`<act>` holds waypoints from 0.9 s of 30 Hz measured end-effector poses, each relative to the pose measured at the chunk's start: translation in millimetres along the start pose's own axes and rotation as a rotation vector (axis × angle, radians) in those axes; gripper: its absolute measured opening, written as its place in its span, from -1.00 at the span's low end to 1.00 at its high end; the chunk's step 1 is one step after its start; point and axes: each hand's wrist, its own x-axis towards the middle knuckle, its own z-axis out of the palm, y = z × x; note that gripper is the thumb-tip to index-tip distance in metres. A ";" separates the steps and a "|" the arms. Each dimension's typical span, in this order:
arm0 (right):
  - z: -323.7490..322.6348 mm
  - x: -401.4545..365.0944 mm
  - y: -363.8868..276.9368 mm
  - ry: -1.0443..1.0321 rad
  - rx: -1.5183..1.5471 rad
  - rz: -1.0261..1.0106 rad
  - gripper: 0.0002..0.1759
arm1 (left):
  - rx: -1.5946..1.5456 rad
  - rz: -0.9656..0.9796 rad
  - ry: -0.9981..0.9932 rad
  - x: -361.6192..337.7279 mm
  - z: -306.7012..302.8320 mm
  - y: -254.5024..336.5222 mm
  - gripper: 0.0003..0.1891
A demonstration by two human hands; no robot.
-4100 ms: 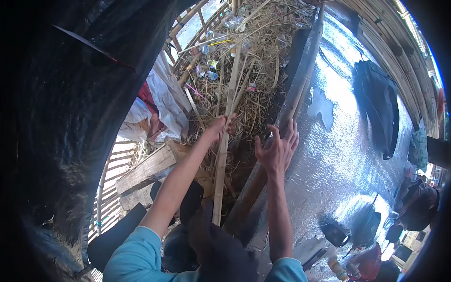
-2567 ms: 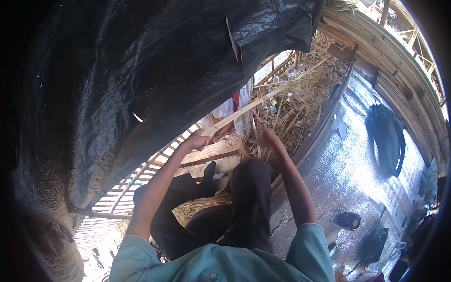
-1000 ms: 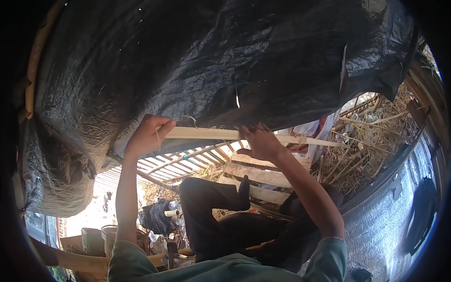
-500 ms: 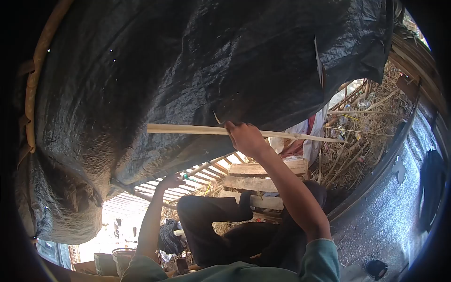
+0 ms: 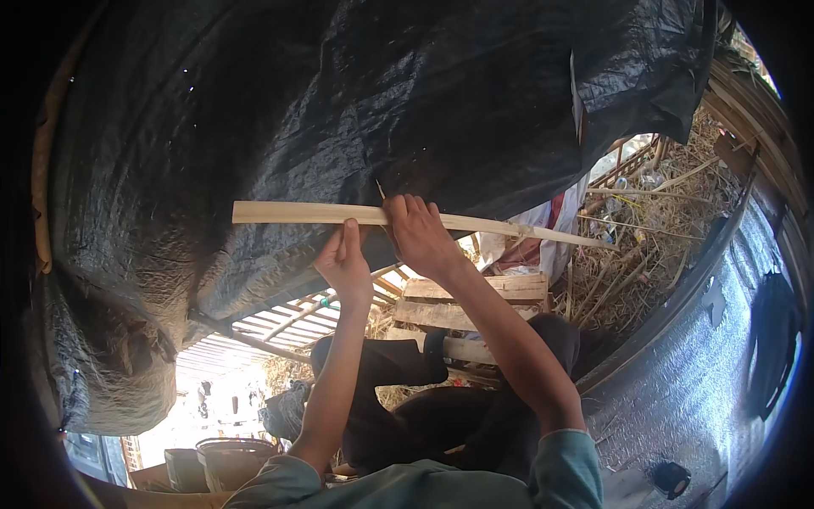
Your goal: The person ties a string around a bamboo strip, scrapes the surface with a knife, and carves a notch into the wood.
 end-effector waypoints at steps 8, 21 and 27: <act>-1.3 2.0 0.6 0.035 -0.036 0.001 -0.67 | 0.156 -0.301 -0.059 4.5 -36.4 -38.6 -0.63; 12.2 -10.5 -1.5 -0.006 -0.145 -0.097 -0.23 | -0.077 -0.140 -0.007 23.0 -13.5 3.0 -0.74; -16.4 -13.7 55.4 -0.194 -0.345 0.109 -0.08 | -0.105 -0.086 0.230 49.3 -45.4 35.0 -0.78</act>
